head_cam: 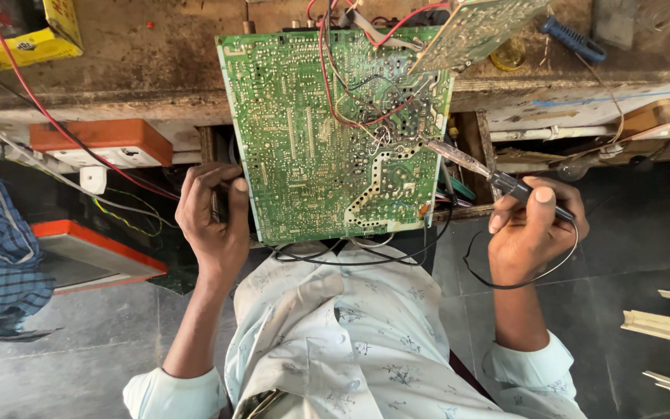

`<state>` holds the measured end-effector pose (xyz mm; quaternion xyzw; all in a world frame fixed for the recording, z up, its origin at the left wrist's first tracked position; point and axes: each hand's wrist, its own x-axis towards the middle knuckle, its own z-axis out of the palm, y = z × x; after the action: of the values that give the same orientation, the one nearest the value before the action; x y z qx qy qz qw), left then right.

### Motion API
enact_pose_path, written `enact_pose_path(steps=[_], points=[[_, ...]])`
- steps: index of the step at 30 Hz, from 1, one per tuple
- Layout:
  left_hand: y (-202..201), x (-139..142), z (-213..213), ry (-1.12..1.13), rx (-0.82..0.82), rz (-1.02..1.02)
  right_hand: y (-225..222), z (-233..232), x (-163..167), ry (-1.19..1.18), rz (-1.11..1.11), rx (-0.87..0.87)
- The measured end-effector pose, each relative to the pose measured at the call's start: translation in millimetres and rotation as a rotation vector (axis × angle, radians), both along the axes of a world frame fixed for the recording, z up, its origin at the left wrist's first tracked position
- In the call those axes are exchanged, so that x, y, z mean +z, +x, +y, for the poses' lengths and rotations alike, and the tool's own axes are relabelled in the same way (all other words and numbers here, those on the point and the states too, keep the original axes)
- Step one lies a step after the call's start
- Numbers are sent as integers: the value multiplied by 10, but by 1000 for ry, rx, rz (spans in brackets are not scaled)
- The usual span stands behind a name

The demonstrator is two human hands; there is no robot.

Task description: The person holds a large circuit board against the workbench and solders components on it with a soldering iron, repositioning the board and touching various joints. They briefly open a small round container of flux, apply it to the board, then resume soldering and finally set the board down on the bench.

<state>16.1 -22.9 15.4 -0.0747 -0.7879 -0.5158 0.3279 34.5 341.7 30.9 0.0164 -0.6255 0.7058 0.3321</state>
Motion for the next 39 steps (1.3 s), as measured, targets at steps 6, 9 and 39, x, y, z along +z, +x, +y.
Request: enact_pose_path(steps=[6, 9, 39], points=[[4, 4, -13, 40, -11, -42, 19, -14, -20, 97, 42, 1], [6, 10, -18, 20, -11, -27, 20, -17, -27, 147, 75, -29], [2, -36, -49, 31, -20, -26, -13, -6, -5, 56, 4, 25]])
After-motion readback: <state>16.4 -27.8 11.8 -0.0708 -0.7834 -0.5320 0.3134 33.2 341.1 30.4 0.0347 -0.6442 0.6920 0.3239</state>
